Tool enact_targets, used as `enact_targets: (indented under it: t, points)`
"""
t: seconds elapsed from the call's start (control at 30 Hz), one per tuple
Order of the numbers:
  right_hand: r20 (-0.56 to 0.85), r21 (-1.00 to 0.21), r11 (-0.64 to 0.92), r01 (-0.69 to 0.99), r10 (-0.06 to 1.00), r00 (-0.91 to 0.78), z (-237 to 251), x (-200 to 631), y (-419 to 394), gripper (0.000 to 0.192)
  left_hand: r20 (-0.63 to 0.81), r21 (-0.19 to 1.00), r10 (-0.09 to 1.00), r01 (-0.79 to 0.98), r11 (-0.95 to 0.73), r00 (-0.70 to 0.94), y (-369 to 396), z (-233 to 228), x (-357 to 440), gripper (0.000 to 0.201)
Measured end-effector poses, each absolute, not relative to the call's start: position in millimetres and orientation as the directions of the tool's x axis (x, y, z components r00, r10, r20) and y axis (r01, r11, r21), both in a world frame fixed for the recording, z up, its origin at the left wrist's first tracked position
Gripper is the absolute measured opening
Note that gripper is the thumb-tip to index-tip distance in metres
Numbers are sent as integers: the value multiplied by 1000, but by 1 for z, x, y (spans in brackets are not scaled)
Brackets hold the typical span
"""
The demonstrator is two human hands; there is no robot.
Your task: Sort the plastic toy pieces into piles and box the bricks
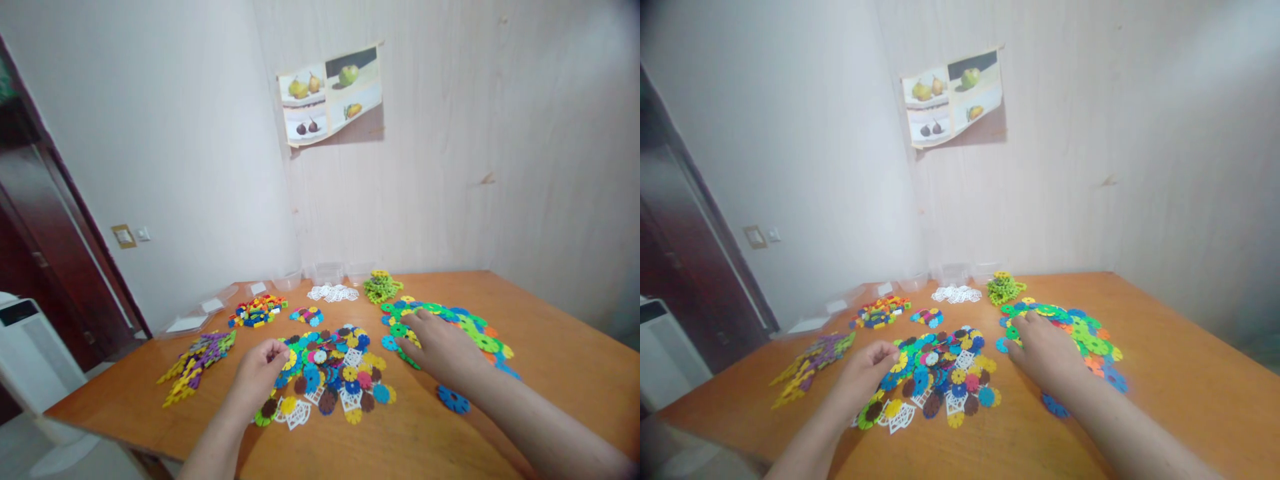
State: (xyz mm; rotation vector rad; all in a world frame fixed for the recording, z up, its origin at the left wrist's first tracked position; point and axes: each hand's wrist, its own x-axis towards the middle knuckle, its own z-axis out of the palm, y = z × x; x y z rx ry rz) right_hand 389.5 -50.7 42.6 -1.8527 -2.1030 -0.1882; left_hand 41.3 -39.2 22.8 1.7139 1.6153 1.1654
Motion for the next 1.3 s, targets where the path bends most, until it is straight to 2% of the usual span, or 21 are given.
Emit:
enact_targets:
  t: [0.1,0.23,0.3,0.43,0.6,0.7,0.83,0.93,1.03,1.17,1.3]
  points:
    - [394,-183,277,943,900,-188,44,378,-60,35,185,899,979,417,-135,-82,-43,29,63,27]
    - [426,-232,486,842,829,-361,47,355,-78,38,103,952,995,289,-103,15,-48,32,102,27]
    - [428,-255,541,801,806,-408,47,347,-85,39,73,965,994,247,-90,80,-51,33,121,27]
    - [403,-282,569,772,801,-443,45,340,-89,25,61,986,981,139,-87,184,-56,35,152,28]
    - [381,-272,522,809,830,-407,44,344,-84,21,36,996,971,69,-53,236,-59,32,166,35]
    - [373,-223,438,871,864,-339,45,355,-76,21,56,996,976,58,-70,212,-55,28,163,34]
    - [357,-162,221,962,922,-151,51,382,-59,27,128,987,991,91,-132,46,-47,27,146,29]
    - [277,-130,18,991,961,19,56,407,-47,26,170,984,982,72,-164,-88,-41,33,129,36]
    - [233,-99,-98,990,965,118,57,427,-39,32,198,978,962,100,-182,-189,-37,41,111,41]
    - [203,-98,-136,986,967,153,55,438,-34,39,250,951,936,243,-190,-248,-33,44,89,42]
    - [230,-117,-94,989,966,119,53,430,-35,40,294,912,932,355,-207,-213,-30,39,67,37]
